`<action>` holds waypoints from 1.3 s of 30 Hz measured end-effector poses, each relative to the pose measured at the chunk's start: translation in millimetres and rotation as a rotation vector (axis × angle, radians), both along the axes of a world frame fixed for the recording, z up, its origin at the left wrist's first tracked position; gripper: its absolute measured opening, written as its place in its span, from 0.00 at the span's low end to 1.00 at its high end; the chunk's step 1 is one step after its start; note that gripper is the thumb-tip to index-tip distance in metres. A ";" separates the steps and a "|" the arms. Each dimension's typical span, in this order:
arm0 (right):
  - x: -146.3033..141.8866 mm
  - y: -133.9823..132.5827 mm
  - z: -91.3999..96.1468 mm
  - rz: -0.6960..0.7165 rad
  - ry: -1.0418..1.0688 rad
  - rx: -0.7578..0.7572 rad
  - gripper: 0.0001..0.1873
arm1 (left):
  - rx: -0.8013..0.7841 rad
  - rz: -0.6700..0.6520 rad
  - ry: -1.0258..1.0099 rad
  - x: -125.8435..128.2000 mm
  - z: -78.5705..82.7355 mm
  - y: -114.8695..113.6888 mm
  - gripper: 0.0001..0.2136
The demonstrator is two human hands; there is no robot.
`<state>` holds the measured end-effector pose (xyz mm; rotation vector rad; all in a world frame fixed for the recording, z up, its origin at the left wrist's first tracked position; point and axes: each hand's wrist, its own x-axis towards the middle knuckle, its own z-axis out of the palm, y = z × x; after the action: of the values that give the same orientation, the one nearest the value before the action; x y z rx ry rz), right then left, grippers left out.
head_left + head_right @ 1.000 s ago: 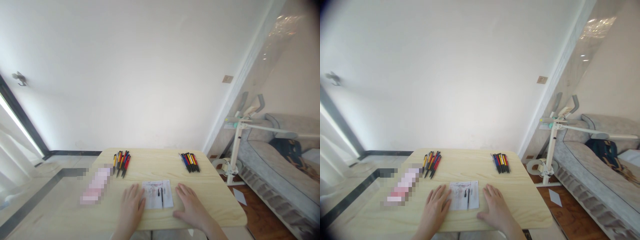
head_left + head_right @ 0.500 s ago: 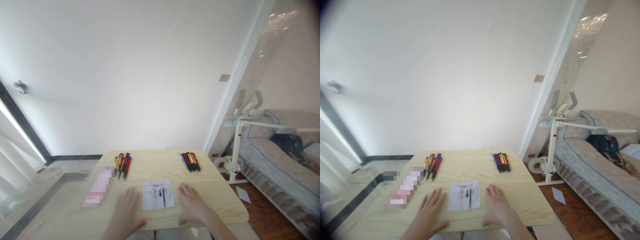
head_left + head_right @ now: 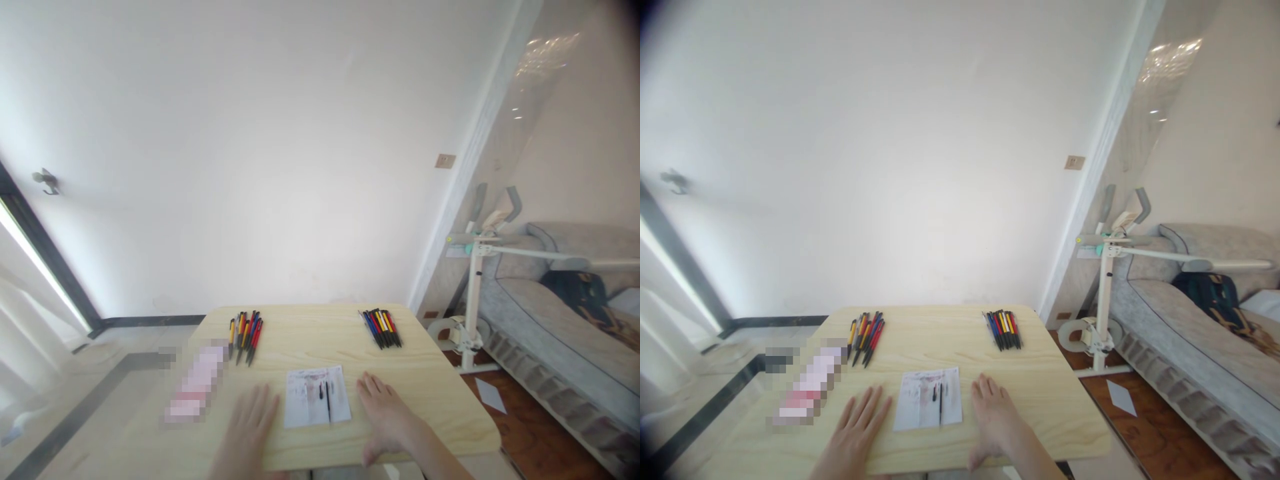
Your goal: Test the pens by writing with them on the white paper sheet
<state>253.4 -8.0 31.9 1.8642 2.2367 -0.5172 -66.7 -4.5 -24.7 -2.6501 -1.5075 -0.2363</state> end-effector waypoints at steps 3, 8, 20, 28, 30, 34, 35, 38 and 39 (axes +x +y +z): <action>1.2 -3.8 -2.7 -0.003 0.026 0.019 0.66 | 0.000 0.012 0.006 0.8 0.7 -1.2 0.54; -0.3 -12.8 -2.7 -0.028 0.074 0.080 0.60 | 0.055 0.003 -0.048 0.6 0.6 -2.8 0.51; 22.7 -34.7 -37.0 0.004 0.200 0.169 0.52 | 0.109 -0.003 -0.032 -1.3 -1.6 -3.0 0.49; 44.6 -32.7 -91.8 0.182 0.202 0.544 0.49 | 0.163 -0.007 -0.034 -0.1 0.6 -2.4 0.49; 47.3 -32.3 -95.7 0.206 0.200 0.605 0.49 | 0.169 -0.009 -0.026 -1.0 -0.6 -2.3 0.48; 44.8 -33.6 -92.3 0.192 0.202 0.622 0.47 | 0.156 -0.010 -0.022 -1.9 -4.6 -1.9 0.49; 43.0 -34.3 -89.5 0.175 0.208 0.606 0.47 | 0.148 -0.007 -0.021 -1.8 -5.3 -1.7 0.49; 36.4 -37.1 -77.9 0.106 0.221 0.502 0.47 | 0.117 0.003 -0.024 -1.2 -6.1 -1.5 0.49; 34.0 -38.1 -73.5 0.076 0.219 0.459 0.48 | 0.107 0.006 -0.029 -1.0 -5.9 -1.6 0.50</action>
<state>287.4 -46.2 -41.6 1.9904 2.7472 -0.2133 -67.7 -6.1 -30.6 -2.5695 -1.4669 -0.3457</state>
